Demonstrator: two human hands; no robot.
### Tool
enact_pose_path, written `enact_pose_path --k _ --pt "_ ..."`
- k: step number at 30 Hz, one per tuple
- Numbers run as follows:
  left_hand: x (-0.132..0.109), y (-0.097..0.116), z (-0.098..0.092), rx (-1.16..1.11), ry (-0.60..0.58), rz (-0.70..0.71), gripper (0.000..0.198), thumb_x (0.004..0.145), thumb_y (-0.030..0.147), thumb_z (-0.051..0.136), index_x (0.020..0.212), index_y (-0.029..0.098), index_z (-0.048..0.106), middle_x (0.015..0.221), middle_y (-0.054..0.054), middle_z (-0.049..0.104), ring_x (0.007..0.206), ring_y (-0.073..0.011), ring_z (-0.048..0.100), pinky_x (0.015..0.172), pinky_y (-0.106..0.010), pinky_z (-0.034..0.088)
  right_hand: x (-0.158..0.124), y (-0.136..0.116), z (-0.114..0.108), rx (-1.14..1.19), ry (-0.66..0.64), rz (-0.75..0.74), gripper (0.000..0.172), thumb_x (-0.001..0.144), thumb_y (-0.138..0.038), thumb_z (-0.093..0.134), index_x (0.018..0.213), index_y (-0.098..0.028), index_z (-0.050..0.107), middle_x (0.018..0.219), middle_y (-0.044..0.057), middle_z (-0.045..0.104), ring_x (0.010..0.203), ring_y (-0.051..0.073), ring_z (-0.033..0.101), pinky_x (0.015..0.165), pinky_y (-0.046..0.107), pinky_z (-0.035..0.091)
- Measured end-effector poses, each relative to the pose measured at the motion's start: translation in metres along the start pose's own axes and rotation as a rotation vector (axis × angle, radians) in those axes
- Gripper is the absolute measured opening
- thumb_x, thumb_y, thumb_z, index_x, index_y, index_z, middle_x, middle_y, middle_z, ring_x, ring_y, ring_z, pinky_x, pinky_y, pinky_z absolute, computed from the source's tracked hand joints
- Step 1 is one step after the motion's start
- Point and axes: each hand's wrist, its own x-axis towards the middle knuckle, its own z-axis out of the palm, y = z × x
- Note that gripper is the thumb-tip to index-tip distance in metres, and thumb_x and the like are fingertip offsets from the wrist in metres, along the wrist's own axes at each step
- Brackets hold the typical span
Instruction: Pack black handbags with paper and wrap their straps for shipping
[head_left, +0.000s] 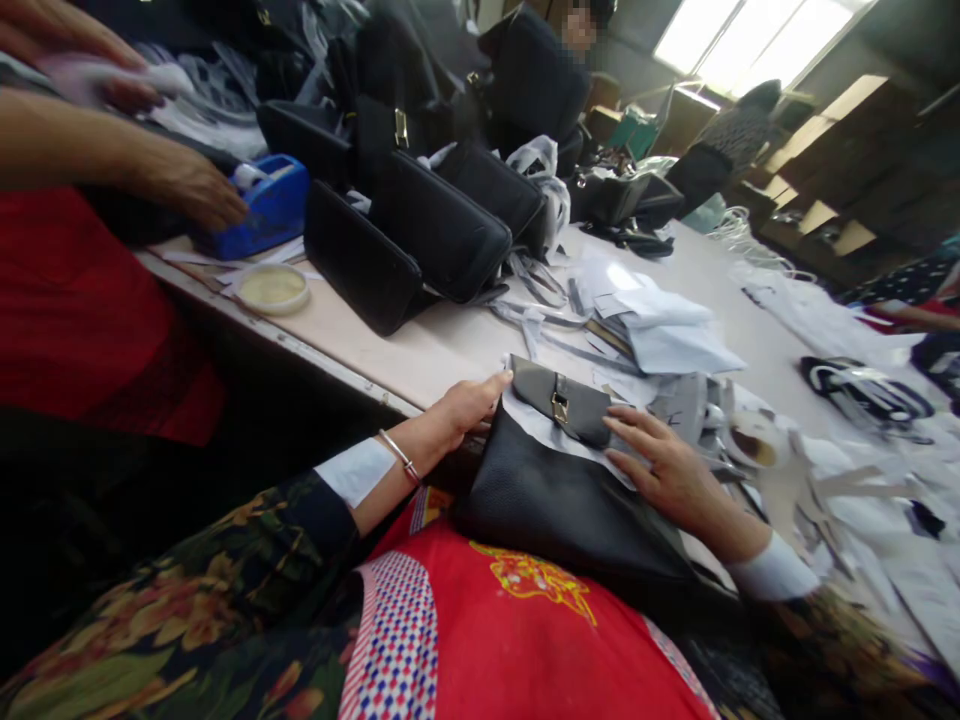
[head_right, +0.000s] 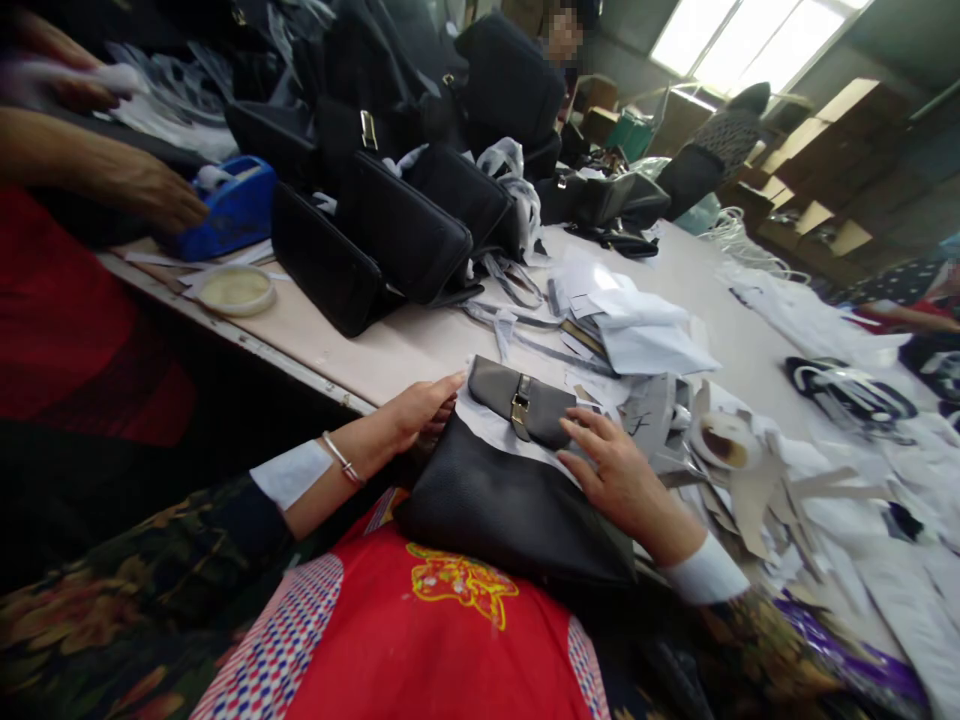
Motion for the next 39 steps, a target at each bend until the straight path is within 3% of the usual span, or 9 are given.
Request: enact_pose_path --k 5,9,12,18,25,28,32,36,39 --pt "0.011 0.015 0.011 -0.022 -0.123 -0.108 0.049 0.076 0.062 0.071 0.085 0.015 0.072 0.082 -0.010 0.077 0.076 -0.0234 0.070 0.065 -0.029 0.052 -0.034 0.003 0.016 -0.031 -0.092 0.001 0.036 0.098 -0.035 0.054 0.129 -0.023 0.068 0.146 0.013 0.056 0.141 0.037 0.044 0.111 0.064 0.043" --pt "0.016 0.020 0.020 0.016 -0.168 -0.274 0.043 0.071 0.051 0.078 0.092 0.014 0.073 0.089 -0.011 0.078 0.072 -0.0238 0.071 0.064 -0.031 0.056 -0.051 0.004 0.031 0.026 0.197 0.158 0.031 0.095 -0.033 0.058 0.120 -0.021 0.071 0.143 0.015 0.058 0.137 0.035 0.050 0.114 0.061 0.042" --pt "0.014 0.021 0.025 -0.077 -0.223 -0.324 0.038 0.069 0.041 0.079 0.096 0.014 0.073 0.091 -0.010 0.078 0.073 -0.0227 0.072 0.069 -0.031 0.059 -0.064 0.008 0.047 0.063 0.399 0.403 0.051 0.092 -0.037 0.060 0.139 -0.016 0.058 0.146 0.021 0.053 0.136 0.036 0.050 0.114 0.062 0.041" --pt "-0.009 0.019 0.041 -0.207 -0.302 -0.400 0.039 0.071 0.037 0.077 0.099 0.010 0.072 0.085 -0.013 0.077 0.071 -0.0238 0.072 0.074 -0.035 0.061 -0.078 0.023 0.070 0.391 0.352 0.503 0.069 0.092 -0.043 0.059 0.154 -0.019 0.039 0.154 0.017 0.047 0.142 0.032 0.046 0.117 0.057 0.038" --pt "-0.033 0.027 0.058 -0.004 -0.087 -0.092 0.045 0.062 0.032 0.083 0.100 0.010 0.070 0.079 -0.009 0.075 0.063 -0.0221 0.068 0.065 -0.034 0.057 -0.084 0.034 0.067 0.741 0.436 0.529 0.074 0.085 -0.045 0.071 0.151 -0.023 0.045 0.153 0.015 0.049 0.140 0.034 0.048 0.115 0.059 0.038" --pt "-0.038 0.062 0.060 0.083 -0.079 0.058 0.050 0.056 0.034 0.087 0.097 0.011 0.071 0.085 -0.009 0.075 0.070 -0.0228 0.069 0.068 -0.033 0.056 -0.080 0.031 0.048 1.065 0.481 0.465 0.073 0.089 -0.045 0.068 0.154 -0.028 0.040 0.151 0.013 0.052 0.134 0.031 0.055 0.109 0.053 0.049" --pt "-0.040 0.140 0.060 0.211 -0.022 0.282 0.042 0.055 0.034 0.087 0.089 0.014 0.072 0.084 -0.008 0.075 0.070 -0.0211 0.068 0.068 -0.032 0.054 -0.069 0.027 0.025 1.258 0.571 0.394 0.064 0.098 -0.050 0.054 0.156 -0.028 0.037 0.148 0.014 0.055 0.127 0.029 0.062 0.099 0.048 0.057" --pt "-0.026 0.225 0.071 0.531 0.112 0.572 0.034 0.059 0.036 0.083 0.084 0.016 0.073 0.074 -0.004 0.072 0.061 -0.0188 0.063 0.059 -0.029 0.050 -0.067 0.029 0.034 0.962 0.663 0.486 0.054 0.094 -0.055 0.053 0.135 -0.020 0.061 0.117 0.017 0.072 0.092 0.029 0.074 0.072 0.045 0.064" --pt "0.001 0.276 0.097 0.871 0.199 0.862 0.028 0.066 0.037 0.078 0.085 0.017 0.074 0.071 -0.002 0.070 0.063 -0.0195 0.063 0.060 -0.028 0.048 -0.074 0.036 0.058 0.618 0.660 0.384 0.032 0.092 -0.043 0.056 0.111 -0.025 0.074 0.105 0.013 0.074 0.083 0.028 0.073 0.077 0.045 0.064"
